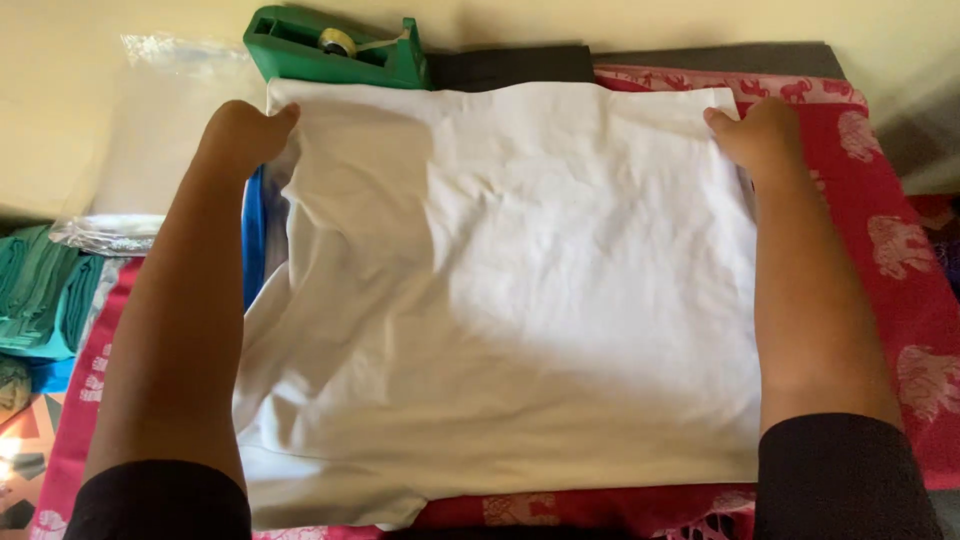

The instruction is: Fold a white polo shirt with blue trim on a table.

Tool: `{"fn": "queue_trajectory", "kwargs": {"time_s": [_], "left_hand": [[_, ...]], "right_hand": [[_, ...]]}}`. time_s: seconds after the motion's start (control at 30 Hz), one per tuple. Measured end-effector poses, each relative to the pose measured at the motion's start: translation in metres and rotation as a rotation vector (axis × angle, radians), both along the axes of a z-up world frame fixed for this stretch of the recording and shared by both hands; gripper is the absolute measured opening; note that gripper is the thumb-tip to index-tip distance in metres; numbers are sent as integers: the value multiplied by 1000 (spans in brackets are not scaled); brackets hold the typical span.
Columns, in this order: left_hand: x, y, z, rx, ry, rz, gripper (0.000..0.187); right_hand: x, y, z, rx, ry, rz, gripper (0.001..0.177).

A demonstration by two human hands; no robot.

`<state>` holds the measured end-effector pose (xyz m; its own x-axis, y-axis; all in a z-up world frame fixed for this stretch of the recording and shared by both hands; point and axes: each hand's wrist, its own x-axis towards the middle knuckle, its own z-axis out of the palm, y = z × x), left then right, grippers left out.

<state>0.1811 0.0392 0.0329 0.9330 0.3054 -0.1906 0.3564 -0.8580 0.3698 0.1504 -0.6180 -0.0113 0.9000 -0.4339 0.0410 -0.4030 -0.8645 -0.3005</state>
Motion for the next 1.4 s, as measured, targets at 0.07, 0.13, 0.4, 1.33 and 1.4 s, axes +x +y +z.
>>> {"fn": "queue_trajectory", "kwargs": {"time_s": [0.07,0.13,0.4,1.33,1.4], "left_hand": [[8,3,-11,-30,-5,13,61],[11,10,-13,-200,-174,-91,45],[18,16,1,117,-356,-67,40],[-97,37,23,-89,272,102,65],[-95,31,20,-52,259,102,69]], "right_hand": [[7,-5,-5,92,-10,-35,66],[19,-15,-10,-52,49,153,49],[26,-28,-19,-137,-307,116,32],[-157,-9,19,194,89,113,53],[-169,9,29,191,65,120,55]]}}
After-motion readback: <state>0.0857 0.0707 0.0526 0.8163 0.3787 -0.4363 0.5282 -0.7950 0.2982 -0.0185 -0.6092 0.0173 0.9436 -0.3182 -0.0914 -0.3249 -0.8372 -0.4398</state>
